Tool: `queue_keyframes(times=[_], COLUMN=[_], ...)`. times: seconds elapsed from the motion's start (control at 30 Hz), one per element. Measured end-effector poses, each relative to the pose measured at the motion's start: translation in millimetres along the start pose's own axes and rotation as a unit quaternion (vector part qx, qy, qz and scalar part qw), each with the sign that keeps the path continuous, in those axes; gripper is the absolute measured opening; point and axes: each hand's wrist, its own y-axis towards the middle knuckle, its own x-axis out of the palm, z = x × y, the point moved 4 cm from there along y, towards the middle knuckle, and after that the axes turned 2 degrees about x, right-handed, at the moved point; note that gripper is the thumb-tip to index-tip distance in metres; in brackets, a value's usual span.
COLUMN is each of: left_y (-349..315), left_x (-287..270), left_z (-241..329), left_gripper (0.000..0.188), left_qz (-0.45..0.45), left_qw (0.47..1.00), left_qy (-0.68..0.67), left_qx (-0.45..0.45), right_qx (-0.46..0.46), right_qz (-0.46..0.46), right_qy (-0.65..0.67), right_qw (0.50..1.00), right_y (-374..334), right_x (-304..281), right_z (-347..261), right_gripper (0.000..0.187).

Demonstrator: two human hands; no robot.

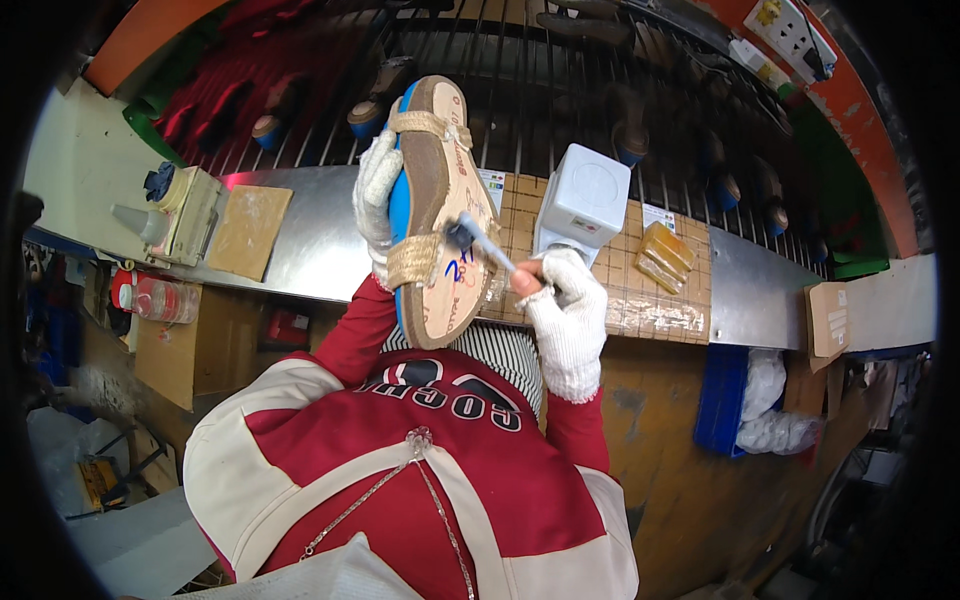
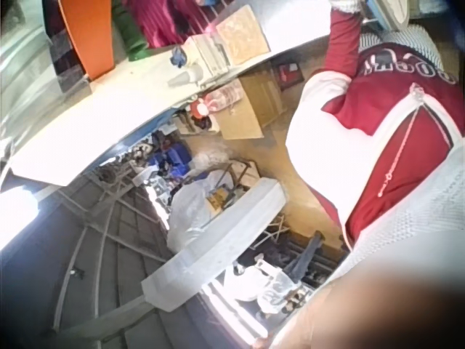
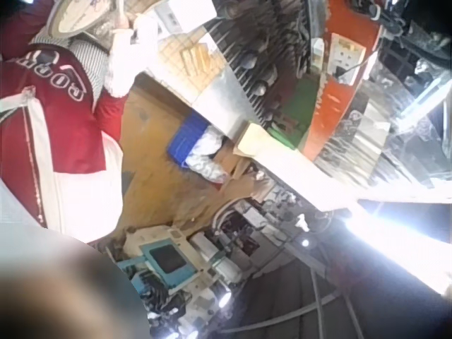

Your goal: The person applies glue to the sole of a blue and brown inline skate using a small brush. They repeatedly dip the brush into a white container and spread the adhesive along the edges and surface of the sole, rotating the skate to reach different areas.

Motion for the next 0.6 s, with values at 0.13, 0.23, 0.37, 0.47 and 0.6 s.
queue_keyframes(times=[0.13,0.23,0.37,0.47,0.6], left_y=[-4.9,-7.7,-11.5,-12.3,-7.4], left_x=[-0.1,-0.4,-0.6,-0.5,0.0], left_z=[-2.4,-5.4,-6.6,-5.2,-7.9], left_gripper=[0.074,0.075,0.069,0.067,0.069], left_qz=[-0.029,-0.039,-0.037,-0.034,-0.027], left_qw=[0.998,0.997,0.997,0.995,0.995], left_qy=[0.044,0.061,0.065,0.08,0.094], left_qx=[-0.021,-0.02,-0.035,-0.04,-0.015], right_qx=[0.026,0.003,-0.02,-0.067,-0.105], right_qz=[-0.018,0.006,0.053,0.064,0.105], right_qy=[0.009,-0.028,-0.055,-0.116,-0.14], right_qw=[0.999,1.0,0.997,0.989,0.979], right_y=[-19.1,-23.2,-17.9,-6.2,3.0], right_x=[0.0,5.2,7.5,7.4,6.5], right_z=[-4.2,-6.7,-8.1,-10.7,-9.1], right_gripper=[0.018,0.018,0.017,0.017,0.018])
